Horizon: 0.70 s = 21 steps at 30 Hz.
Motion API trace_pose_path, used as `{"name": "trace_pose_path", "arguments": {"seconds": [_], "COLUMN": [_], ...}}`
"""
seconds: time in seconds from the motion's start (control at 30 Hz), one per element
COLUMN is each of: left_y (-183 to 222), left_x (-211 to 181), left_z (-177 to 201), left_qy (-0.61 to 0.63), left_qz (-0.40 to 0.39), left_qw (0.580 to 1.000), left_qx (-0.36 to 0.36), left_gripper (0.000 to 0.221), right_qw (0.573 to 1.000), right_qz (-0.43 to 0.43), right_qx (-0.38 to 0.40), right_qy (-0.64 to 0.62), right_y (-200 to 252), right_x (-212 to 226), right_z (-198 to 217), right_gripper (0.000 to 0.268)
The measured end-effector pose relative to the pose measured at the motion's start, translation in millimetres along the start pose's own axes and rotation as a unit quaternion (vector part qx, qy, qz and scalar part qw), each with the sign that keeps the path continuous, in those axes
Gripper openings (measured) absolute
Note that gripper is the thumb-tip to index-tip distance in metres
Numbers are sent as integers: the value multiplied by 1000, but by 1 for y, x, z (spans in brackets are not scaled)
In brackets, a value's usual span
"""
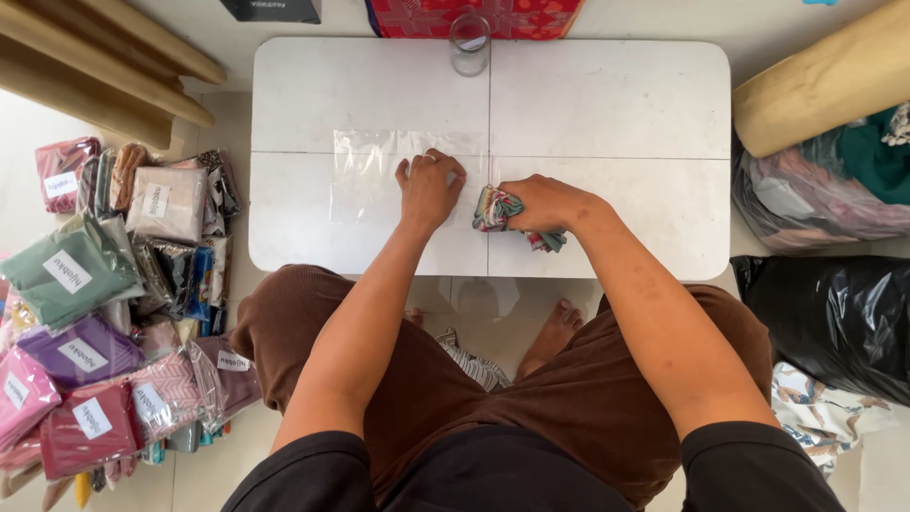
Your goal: Cleaning a folded garment with a lint roller and placing it into a plastic bag for shipping
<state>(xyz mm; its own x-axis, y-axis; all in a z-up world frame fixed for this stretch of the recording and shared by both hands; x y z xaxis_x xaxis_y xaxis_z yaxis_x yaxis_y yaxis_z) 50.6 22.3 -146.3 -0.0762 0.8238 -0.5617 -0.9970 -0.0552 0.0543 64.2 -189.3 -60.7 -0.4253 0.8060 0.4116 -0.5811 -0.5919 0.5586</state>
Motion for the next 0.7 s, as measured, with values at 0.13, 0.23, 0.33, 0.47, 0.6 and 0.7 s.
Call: {"name": "trace_pose_path", "arguments": {"seconds": [0.13,0.23,0.33,0.47,0.6,0.7], "left_y": [1,11,10,7,8,6], "left_x": [-3,-18,-16,-9,-9,-1], "left_z": [11,25,23,22,30,28], "left_qy": [16,-20,-18,31,92,142], "left_qz": [-1,-22,-29,-23,-10,3], "left_qw": [1000,999,999,999,996,989], "left_qx": [6,22,8,1,-5,-34], "left_gripper": [8,37,15,8,4,5], "right_qw": [999,997,997,998,1000,999], "right_qz": [-14,-32,-33,14,22,16], "right_qx": [-2,-15,-38,-2,11,24], "right_qy": [-45,-64,-66,-55,19,17], "right_y": [-4,-3,10,19,4,1], "right_x": [-17,-25,-9,28,20,14], "right_z": [7,16,30,27,5,5], "right_gripper": [57,56,53,65,79,80]}}
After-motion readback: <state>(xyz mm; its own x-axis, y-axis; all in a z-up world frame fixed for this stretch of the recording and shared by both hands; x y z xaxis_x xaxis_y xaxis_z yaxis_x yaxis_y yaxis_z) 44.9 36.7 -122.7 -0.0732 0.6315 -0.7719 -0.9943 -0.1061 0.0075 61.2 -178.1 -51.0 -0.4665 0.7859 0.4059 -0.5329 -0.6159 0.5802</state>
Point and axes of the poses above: each hand's wrist, its own y-axis away from the middle knuckle, its own z-axis out of the back of the hand, x = y × z, the point moved 4 cm from there along -y, towards the middle knuckle, and after that the axes turned 6 degrees about y, right-handed, at the moved point
